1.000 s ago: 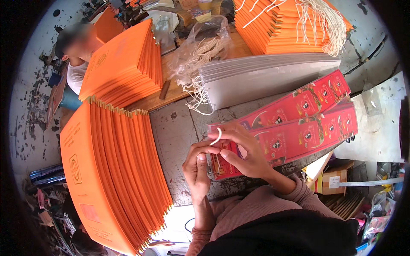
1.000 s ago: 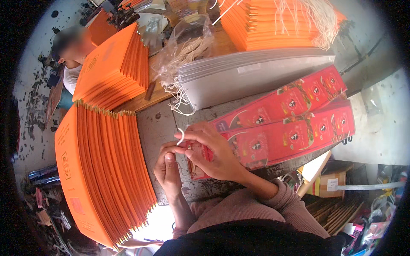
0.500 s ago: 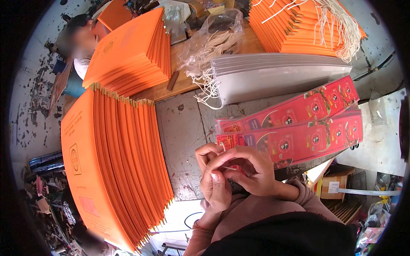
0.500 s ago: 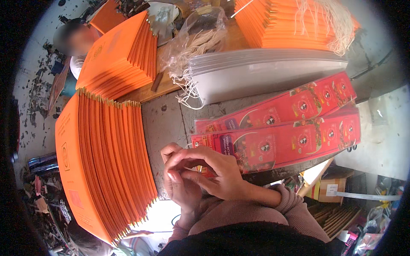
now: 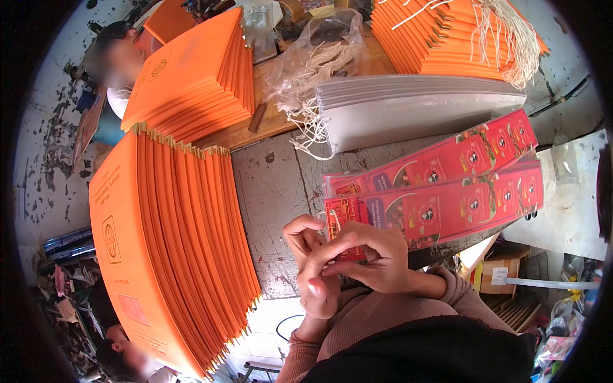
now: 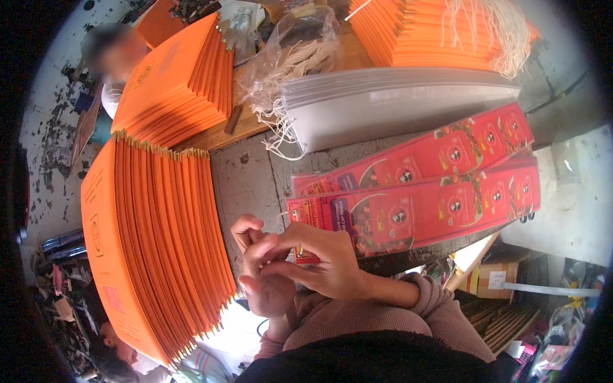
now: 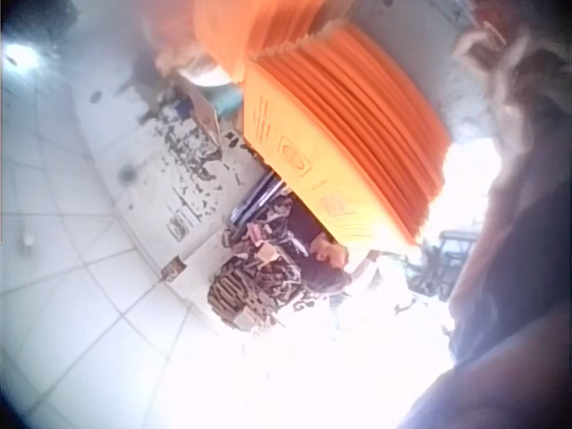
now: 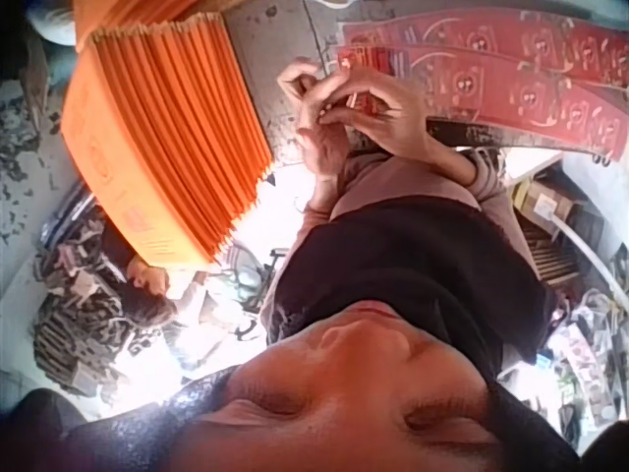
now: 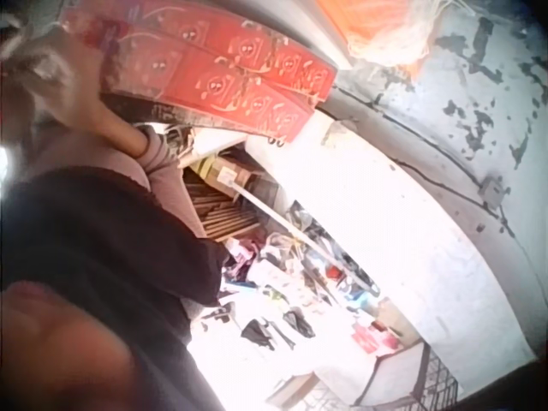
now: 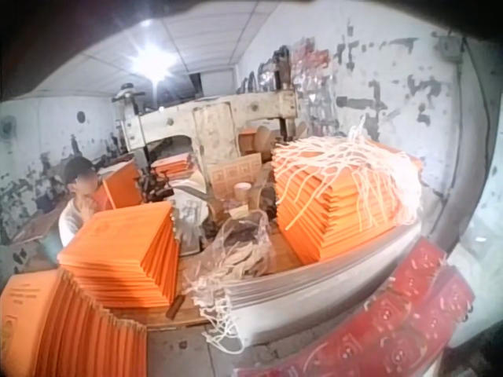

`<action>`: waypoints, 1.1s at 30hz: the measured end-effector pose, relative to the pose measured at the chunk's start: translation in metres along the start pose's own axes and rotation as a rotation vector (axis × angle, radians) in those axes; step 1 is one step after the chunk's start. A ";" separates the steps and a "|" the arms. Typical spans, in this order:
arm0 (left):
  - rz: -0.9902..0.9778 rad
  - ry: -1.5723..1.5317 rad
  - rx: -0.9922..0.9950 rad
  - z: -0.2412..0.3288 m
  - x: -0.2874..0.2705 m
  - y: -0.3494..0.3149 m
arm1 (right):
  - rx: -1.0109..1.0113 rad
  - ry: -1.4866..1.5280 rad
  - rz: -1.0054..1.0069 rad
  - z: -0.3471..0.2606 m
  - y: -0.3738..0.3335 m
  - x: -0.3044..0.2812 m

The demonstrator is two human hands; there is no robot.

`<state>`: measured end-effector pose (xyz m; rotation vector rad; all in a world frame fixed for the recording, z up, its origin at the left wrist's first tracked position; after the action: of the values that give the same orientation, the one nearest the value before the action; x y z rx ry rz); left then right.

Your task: The person attaches handles to paper bags by threading strings through the holes and tying them by hand.

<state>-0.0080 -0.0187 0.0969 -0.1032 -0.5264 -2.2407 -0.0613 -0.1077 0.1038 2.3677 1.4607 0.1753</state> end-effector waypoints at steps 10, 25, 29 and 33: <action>-0.067 0.120 0.127 0.003 0.005 0.003 | -0.074 -0.034 0.024 -0.007 0.006 -0.002; -0.076 0.105 0.231 0.019 -0.041 0.003 | -0.162 -0.106 0.162 -0.008 0.006 -0.011; -0.309 0.010 -0.512 -0.021 -0.032 -0.015 | -0.341 -0.288 0.124 -0.013 -0.004 0.000; -0.069 -0.082 -0.484 -0.024 -0.037 -0.025 | -0.567 -0.551 -0.063 -0.023 -0.016 0.026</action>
<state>0.0002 0.0123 0.0577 -0.4307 -0.0194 -2.3975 -0.0689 -0.0731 0.1172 1.7240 1.0423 -0.0719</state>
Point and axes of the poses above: each hand's wrist, its own y-axis towards the middle knuckle, its own x-axis out of the palm, z = x × y, the point moved 6 cm from there along y, towards the middle knuckle, and after that the axes turned 6 degrees about -y, right-handed, at the moved point
